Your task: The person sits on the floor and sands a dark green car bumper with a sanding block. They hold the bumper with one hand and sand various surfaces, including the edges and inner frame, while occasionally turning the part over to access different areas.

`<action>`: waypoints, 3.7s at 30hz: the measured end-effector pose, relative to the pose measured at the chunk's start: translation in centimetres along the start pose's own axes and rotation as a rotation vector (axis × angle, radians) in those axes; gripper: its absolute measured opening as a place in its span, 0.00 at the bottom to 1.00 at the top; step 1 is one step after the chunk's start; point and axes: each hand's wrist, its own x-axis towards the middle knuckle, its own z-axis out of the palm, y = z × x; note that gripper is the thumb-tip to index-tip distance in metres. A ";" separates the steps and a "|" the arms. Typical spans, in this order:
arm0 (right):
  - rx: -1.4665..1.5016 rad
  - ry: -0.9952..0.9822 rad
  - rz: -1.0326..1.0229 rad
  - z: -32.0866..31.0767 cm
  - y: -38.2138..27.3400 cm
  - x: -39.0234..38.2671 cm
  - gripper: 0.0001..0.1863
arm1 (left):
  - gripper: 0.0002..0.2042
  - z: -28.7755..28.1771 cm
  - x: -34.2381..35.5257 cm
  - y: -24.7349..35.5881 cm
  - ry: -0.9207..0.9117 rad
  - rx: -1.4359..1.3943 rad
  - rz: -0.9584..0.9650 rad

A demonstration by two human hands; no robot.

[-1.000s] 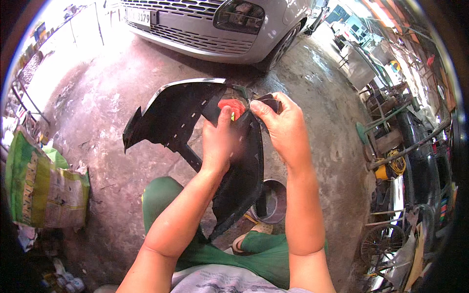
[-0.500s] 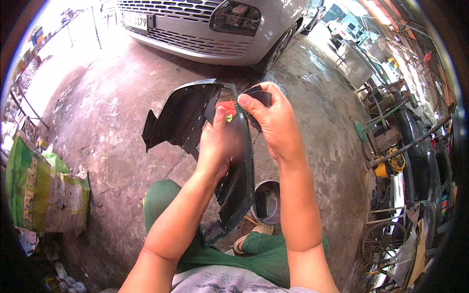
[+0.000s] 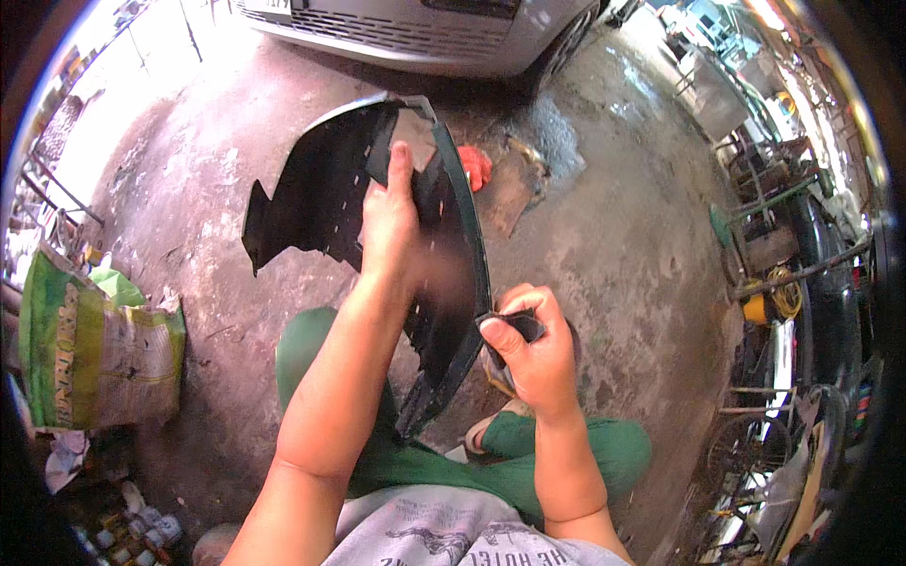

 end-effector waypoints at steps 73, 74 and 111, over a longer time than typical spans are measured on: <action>0.634 0.275 0.510 -0.3 10.8 -6.5 0.08 | 0.13 -3.0 2.7 -1.9 -1.206 -0.006 0.436; 0.636 0.326 0.527 -0.3 10.5 -6.6 0.09 | 0.13 -3.4 3.5 -2.5 -1.152 -0.103 0.367; -0.470 0.127 -0.260 5.0 -0.7 -5.0 0.10 | 0.09 -6.0 7.1 -6.8 -0.158 0.273 0.724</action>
